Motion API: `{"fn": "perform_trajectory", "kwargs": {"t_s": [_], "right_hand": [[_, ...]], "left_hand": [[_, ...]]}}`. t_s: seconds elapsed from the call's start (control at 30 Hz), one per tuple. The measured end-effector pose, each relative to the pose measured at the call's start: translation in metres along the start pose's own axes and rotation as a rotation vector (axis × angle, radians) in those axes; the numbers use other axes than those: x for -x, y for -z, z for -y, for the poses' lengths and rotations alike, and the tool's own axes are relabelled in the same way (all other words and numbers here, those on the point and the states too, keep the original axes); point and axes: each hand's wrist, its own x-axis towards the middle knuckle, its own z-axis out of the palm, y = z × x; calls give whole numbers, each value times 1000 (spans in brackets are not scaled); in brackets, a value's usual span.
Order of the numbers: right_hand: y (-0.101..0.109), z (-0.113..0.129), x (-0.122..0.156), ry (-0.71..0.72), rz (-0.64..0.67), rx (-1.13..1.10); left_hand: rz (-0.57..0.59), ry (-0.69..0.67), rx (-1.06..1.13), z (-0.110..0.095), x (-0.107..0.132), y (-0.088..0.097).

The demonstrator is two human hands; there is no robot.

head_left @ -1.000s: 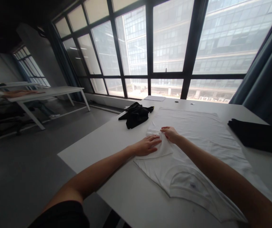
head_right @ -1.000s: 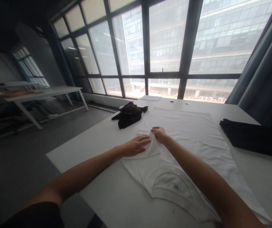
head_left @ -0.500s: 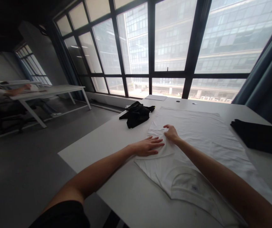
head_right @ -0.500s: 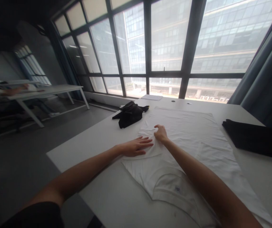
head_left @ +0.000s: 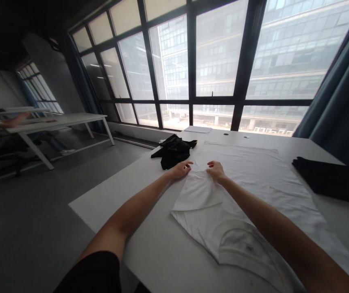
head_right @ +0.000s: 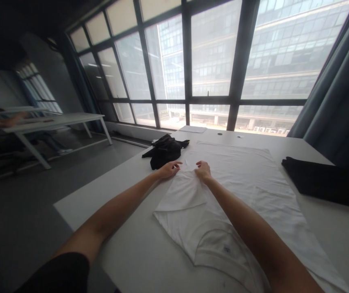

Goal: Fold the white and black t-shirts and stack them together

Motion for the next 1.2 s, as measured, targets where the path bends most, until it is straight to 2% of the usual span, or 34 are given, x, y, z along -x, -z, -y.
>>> {"fn": "perform_trajectory", "kwargs": {"t_s": [0.1, 0.27, 0.4, 0.5, 0.6, 0.7, 0.8, 0.93, 1.0, 1.1, 1.2], "right_hand": [[4, 3, 0, 49, -20, -21], [10, 6, 4, 76, 26, 146], [22, 8, 23, 55, 96, 228], [36, 11, 42, 25, 212, 322], [48, 16, 59, -52, 299, 360], [53, 22, 74, -123, 369, 310], [53, 33, 86, -145, 381, 204], [57, 51, 96, -277, 406, -69], [62, 55, 97, -297, 424, -124], [69, 48, 94, -257, 433, 24], [71, 34, 90, -130, 450, 349]], "left_hand": [[19, -31, -52, 5, 0, -5], [-77, -10, -133, -4, 5, -13], [-138, -145, -224, -20, 18, -18], [14, -229, -350, -30, 33, -29], [199, -176, -496, -38, 44, -40], [286, -121, -558, -43, 48, -42], [325, -106, -562, -47, 48, -38], [359, -96, -565, -49, 48, -34], [368, -100, -564, -48, 47, -32], [369, -113, -589, -51, 46, -31], [304, -158, -627, -59, 47, -36]]}}
